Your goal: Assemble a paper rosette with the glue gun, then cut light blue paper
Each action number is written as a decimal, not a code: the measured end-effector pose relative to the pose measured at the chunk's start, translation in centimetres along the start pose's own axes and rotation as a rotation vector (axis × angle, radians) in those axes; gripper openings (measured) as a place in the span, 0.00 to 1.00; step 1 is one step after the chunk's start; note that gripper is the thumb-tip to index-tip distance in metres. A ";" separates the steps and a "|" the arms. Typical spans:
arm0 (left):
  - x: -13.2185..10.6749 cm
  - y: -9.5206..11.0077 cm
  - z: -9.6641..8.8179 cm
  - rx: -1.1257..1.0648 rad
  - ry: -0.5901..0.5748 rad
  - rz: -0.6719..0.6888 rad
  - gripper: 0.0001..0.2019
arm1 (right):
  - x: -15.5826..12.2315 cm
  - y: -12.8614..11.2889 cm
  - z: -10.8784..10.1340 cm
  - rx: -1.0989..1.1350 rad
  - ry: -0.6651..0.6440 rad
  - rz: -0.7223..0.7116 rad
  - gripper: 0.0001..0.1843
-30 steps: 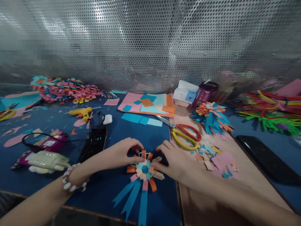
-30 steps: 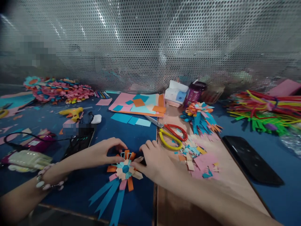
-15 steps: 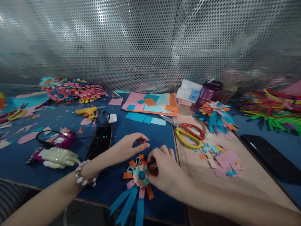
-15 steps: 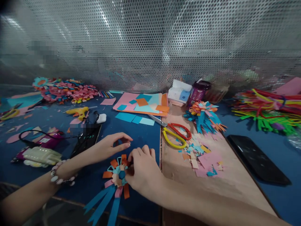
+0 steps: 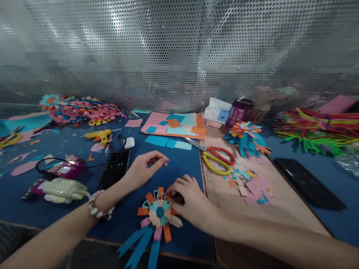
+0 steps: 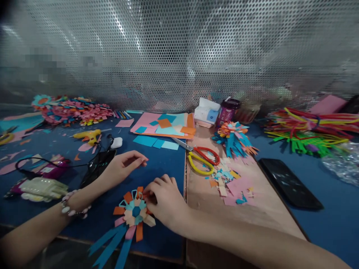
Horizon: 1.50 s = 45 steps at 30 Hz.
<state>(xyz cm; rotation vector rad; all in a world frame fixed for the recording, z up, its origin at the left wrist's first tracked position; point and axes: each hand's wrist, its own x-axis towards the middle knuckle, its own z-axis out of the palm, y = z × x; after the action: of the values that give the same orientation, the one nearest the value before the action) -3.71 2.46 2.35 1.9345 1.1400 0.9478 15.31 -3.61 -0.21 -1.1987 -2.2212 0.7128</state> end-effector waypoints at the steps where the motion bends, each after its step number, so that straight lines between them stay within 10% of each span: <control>1: 0.0 -0.1 0.0 -0.003 0.016 0.001 0.12 | 0.0 0.0 -0.5 0.009 0.017 -0.003 0.07; 8: -0.1 -0.2 0.0 -0.003 0.053 0.000 0.13 | -0.9 0.9 -3.7 0.002 0.116 0.025 0.08; 24: -0.1 0.3 0.0 0.067 -0.011 0.026 0.11 | 0.1 -0.8 -0.5 -0.144 -0.018 0.042 0.16; 33: 0.0 0.0 -0.1 0.075 0.006 0.019 0.11 | -0.4 -1.0 -1.8 0.160 -0.101 0.184 0.09; 38: -0.1 -0.2 -0.2 0.083 -0.003 0.005 0.11 | -0.6 1.1 -6.9 0.365 0.048 0.322 0.10; 42: 0.0 -0.3 -0.1 0.079 -0.035 -0.003 0.11 | 0.6 5.8 -16.1 0.306 0.336 0.401 0.24; 45: 0.1 -0.5 0.1 0.094 -0.081 -0.018 0.11 | 2.2 10.7 -23.3 0.242 0.490 0.442 0.16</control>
<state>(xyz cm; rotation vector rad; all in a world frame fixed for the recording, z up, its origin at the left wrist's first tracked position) -3.77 2.73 1.92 2.0146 1.1716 0.8118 35.76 8.03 10.20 -1.5561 -1.4459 0.7303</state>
